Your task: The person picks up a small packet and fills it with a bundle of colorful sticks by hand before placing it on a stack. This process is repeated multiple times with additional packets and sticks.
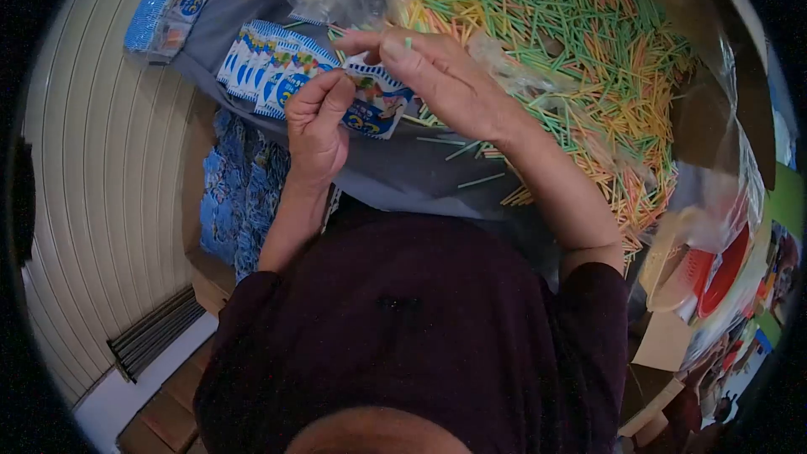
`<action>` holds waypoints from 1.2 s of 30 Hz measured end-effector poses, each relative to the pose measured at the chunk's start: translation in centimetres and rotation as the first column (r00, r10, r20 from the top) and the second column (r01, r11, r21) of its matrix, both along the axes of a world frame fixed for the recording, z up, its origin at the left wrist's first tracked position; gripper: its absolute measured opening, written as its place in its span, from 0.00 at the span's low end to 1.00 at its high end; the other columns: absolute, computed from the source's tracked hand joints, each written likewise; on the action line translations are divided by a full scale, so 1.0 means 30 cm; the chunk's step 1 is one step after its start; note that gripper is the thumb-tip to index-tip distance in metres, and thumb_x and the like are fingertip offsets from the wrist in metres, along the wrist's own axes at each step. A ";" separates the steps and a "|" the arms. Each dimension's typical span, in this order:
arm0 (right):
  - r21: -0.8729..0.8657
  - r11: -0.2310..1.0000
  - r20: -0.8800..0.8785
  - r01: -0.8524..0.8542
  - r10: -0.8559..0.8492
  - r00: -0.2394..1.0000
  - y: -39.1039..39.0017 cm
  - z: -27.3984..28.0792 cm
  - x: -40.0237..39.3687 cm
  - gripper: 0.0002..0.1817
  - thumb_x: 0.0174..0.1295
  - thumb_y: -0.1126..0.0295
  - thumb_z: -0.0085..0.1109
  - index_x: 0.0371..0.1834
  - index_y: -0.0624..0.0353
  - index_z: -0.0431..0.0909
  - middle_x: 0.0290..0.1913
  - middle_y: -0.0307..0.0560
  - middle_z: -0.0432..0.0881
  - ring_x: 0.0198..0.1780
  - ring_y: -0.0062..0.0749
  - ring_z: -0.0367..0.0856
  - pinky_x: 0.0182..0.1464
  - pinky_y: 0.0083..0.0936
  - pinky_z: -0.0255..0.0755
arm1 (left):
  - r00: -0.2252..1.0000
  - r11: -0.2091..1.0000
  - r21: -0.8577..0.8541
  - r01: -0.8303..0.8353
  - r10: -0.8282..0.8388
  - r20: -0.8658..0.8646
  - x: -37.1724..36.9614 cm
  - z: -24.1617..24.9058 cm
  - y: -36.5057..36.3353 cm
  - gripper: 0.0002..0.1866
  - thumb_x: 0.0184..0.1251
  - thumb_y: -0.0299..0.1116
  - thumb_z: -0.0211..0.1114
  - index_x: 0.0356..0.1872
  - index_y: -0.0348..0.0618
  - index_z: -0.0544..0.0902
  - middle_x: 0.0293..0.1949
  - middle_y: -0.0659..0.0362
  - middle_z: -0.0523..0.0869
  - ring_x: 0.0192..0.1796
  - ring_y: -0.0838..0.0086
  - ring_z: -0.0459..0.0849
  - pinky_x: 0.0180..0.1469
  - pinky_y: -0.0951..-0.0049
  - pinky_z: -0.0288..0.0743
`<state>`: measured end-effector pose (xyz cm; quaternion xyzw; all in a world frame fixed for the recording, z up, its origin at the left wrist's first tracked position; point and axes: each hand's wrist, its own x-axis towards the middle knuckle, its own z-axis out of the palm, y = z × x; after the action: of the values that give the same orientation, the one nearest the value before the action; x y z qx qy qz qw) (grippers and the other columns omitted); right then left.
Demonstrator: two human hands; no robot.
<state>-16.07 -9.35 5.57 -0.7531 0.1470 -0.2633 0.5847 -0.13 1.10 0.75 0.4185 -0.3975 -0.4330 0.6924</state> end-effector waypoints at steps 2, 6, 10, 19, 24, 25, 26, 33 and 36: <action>0.022 0.999 -0.073 -0.039 0.041 0.996 0.021 0.008 0.016 0.32 0.74 0.46 0.40 0.69 0.60 0.70 0.62 0.50 0.78 0.60 0.35 0.77 0.62 0.32 0.68 | 0.999 0.998 -0.051 0.023 -0.024 -0.033 -0.008 0.029 -0.008 0.06 0.71 0.27 0.64 0.42 0.34 0.86 0.34 0.64 0.86 0.37 0.86 0.79 0.41 0.84 0.73; 0.008 0.988 0.021 0.155 -0.155 0.988 0.012 -0.031 0.008 0.34 0.70 0.53 0.52 0.76 0.56 0.60 0.65 0.53 0.71 0.58 0.33 0.75 0.58 0.33 0.72 | 0.999 0.998 -0.038 -0.041 0.040 -0.024 0.005 -0.007 -0.013 0.06 0.72 0.26 0.64 0.42 0.34 0.86 0.34 0.64 0.86 0.37 0.86 0.79 0.42 0.84 0.73; -0.367 0.896 0.080 0.252 -0.240 0.968 0.016 0.008 -0.002 0.39 0.67 0.57 0.57 0.78 0.56 0.52 0.71 0.58 0.67 0.64 0.44 0.73 0.59 0.38 0.72 | 1.000 0.999 -0.043 -0.021 0.021 -0.005 0.025 -0.022 -0.002 0.06 0.71 0.26 0.65 0.42 0.33 0.85 0.37 0.63 0.86 0.38 0.85 0.79 0.43 0.82 0.73; -0.389 0.912 -0.146 0.126 -0.196 0.970 0.105 -0.073 0.054 0.17 0.60 0.68 0.61 0.51 0.61 0.75 0.43 0.60 0.80 0.42 0.60 0.80 0.41 0.46 0.73 | 0.936 0.987 -0.122 -0.101 0.136 0.324 0.112 -0.034 0.086 0.06 0.68 0.20 0.63 0.42 0.29 0.82 0.41 0.57 0.84 0.42 0.78 0.79 0.46 0.79 0.73; -0.336 0.935 -0.024 0.111 -0.126 0.992 0.125 -0.112 0.098 0.06 0.56 0.75 0.58 0.36 0.61 0.78 0.31 0.57 0.81 0.36 0.58 0.81 0.38 0.48 0.73 | 0.804 0.984 0.024 -0.177 0.131 0.580 0.129 0.004 0.165 0.16 0.59 0.17 0.69 0.50 0.31 0.82 0.43 0.53 0.86 0.44 0.74 0.83 0.49 0.75 0.76; -0.337 0.934 -0.025 0.117 -0.133 0.991 0.133 -0.123 0.108 0.06 0.56 0.75 0.58 0.36 0.61 0.78 0.31 0.57 0.81 0.36 0.58 0.81 0.38 0.48 0.73 | 0.805 0.985 0.023 -0.170 0.125 0.579 0.141 0.011 0.160 0.16 0.59 0.17 0.69 0.50 0.31 0.82 0.43 0.53 0.86 0.44 0.74 0.83 0.49 0.75 0.76; -0.326 0.936 -0.028 0.136 -0.153 0.988 0.142 -0.134 0.119 0.07 0.56 0.75 0.59 0.38 0.61 0.80 0.31 0.56 0.81 0.37 0.57 0.81 0.38 0.47 0.73 | 0.707 0.974 -0.009 -0.227 0.172 0.686 0.153 0.019 0.149 0.18 0.59 0.17 0.68 0.51 0.32 0.82 0.43 0.53 0.86 0.43 0.72 0.84 0.48 0.75 0.76; -0.655 0.612 0.064 0.443 -0.539 0.840 -0.063 -0.069 -0.090 0.12 0.54 0.71 0.66 0.42 0.59 0.84 0.37 0.51 0.83 0.39 0.49 0.82 0.39 0.40 0.77 | -0.028 0.922 -0.166 -0.349 0.167 0.986 0.233 -0.031 0.052 0.26 0.54 0.22 0.69 0.58 0.46 0.81 0.40 0.55 0.82 0.45 0.59 0.76 0.51 0.59 0.71; -0.868 0.312 0.064 0.387 -0.702 0.710 -0.223 -0.094 -0.221 0.15 0.54 0.69 0.66 0.46 0.58 0.83 0.39 0.49 0.84 0.43 0.48 0.82 0.44 0.43 0.77 | -0.163 0.889 -0.255 -0.380 0.207 0.965 0.189 0.010 0.051 0.23 0.58 0.24 0.68 0.58 0.44 0.81 0.41 0.53 0.82 0.48 0.57 0.76 0.53 0.60 0.70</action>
<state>-22.71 -16.05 2.74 -0.8683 0.3467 -0.3547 -0.0093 5.55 2.65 1.05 0.7163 -0.6389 0.1599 0.2306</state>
